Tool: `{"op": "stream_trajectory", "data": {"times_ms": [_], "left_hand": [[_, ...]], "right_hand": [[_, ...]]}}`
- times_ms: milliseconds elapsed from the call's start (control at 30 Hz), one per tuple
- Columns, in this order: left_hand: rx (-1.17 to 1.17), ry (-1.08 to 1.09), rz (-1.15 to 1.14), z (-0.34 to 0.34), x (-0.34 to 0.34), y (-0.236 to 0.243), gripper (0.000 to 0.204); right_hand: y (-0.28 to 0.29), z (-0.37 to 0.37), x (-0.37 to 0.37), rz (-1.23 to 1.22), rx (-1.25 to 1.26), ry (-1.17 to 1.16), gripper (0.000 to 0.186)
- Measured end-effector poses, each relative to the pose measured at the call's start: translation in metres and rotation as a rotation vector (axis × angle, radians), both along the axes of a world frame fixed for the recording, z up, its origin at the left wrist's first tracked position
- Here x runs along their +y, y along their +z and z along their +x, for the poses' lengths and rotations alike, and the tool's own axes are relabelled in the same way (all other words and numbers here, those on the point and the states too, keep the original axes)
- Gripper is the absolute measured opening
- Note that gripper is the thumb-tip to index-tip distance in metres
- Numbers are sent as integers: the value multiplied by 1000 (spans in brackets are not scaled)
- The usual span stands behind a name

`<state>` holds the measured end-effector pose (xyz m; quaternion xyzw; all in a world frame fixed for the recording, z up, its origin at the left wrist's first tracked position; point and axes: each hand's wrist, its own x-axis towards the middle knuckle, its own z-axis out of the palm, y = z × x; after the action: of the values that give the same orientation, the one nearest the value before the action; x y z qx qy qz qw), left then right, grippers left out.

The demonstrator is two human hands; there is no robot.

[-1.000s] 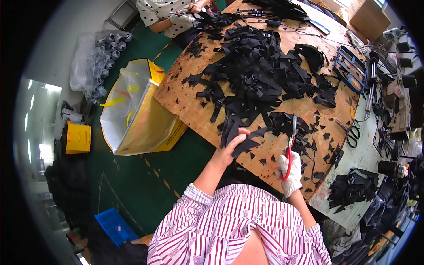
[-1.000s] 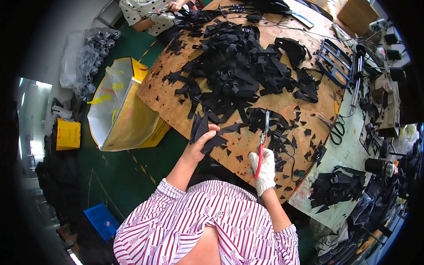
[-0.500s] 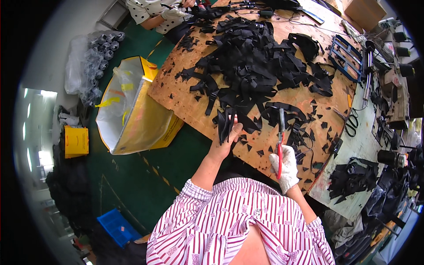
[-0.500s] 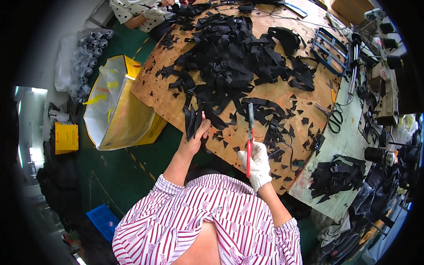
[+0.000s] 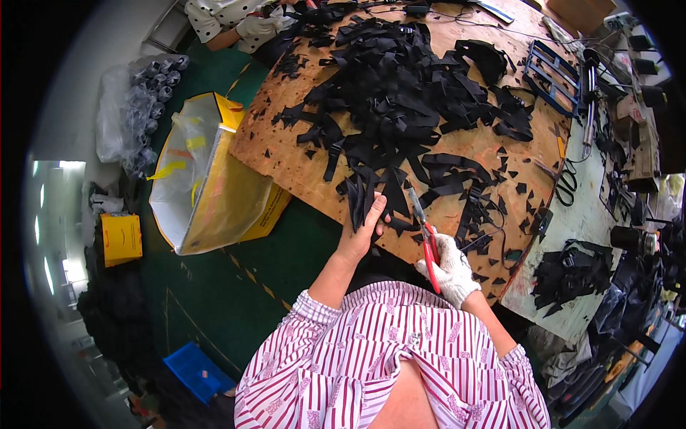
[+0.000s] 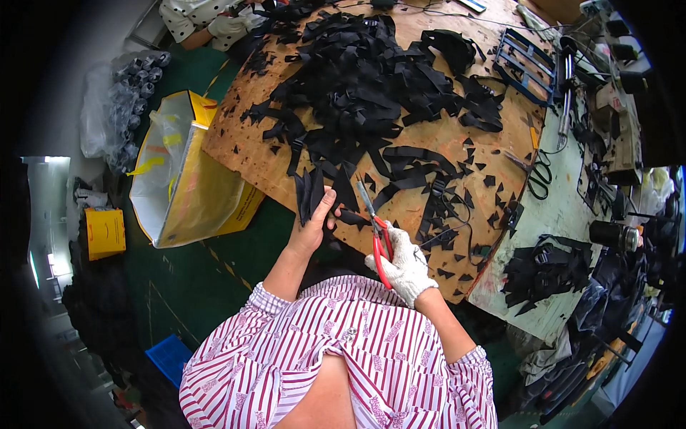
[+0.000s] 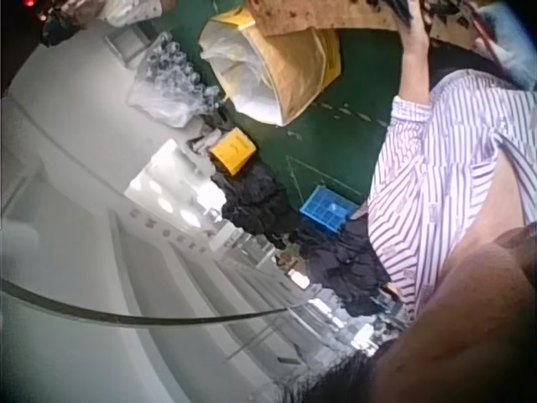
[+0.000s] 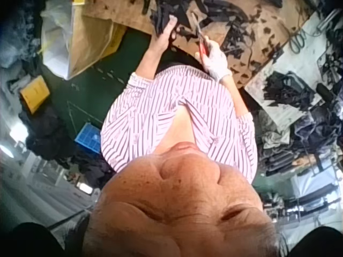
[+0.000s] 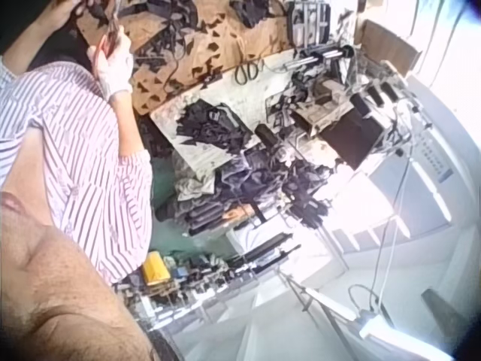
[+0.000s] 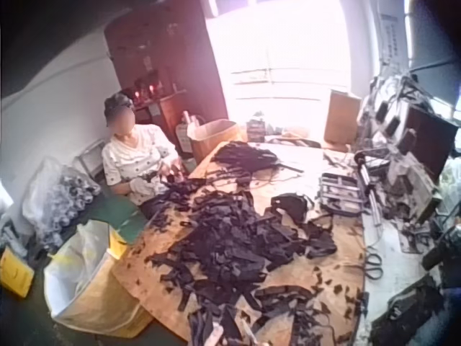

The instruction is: The person uses red-handled scissors to cut black fabric strips into smaller pieces on a wooden workbench. They repeatedly pick up strips, cut them, and place the resulting pieces into a cardboard box. The workspace is cluttered with fabric scraps and sewing equipment.

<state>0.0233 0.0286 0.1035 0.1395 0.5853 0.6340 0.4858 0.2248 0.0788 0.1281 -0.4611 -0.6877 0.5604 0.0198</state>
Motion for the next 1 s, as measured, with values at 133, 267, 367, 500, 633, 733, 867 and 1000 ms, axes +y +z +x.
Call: {"op": "stream_trajectory", "data": {"times_ms": [133,267,367,500,633,733,867,1000], "left_hand": [[90,-115,-32,7,-1,11,20],[119,-155,-25,16,0,18,22],[143,-174,-88,17,-2,13,21],[181,-207,-82,20,0,6,18],[252,-255,-66,16,-1,-2,16],[285,-302,-67,16,-3,1,15],[254,-275,-51,24,-8,0,15],[257,-239,-88,26,-9,0,15]], "right_hand": [[-1,-1,3,85,-54,45,70],[-9,0,1,131,-4,30,71],[-15,2,-4,152,19,-2,67],[-38,7,-17,-16,100,-152,56],[-23,7,-11,-128,82,-133,51],[-26,12,-7,-103,54,-45,54],[-34,14,-7,-79,95,-7,59],[-28,11,-7,-74,103,-63,55]]}}
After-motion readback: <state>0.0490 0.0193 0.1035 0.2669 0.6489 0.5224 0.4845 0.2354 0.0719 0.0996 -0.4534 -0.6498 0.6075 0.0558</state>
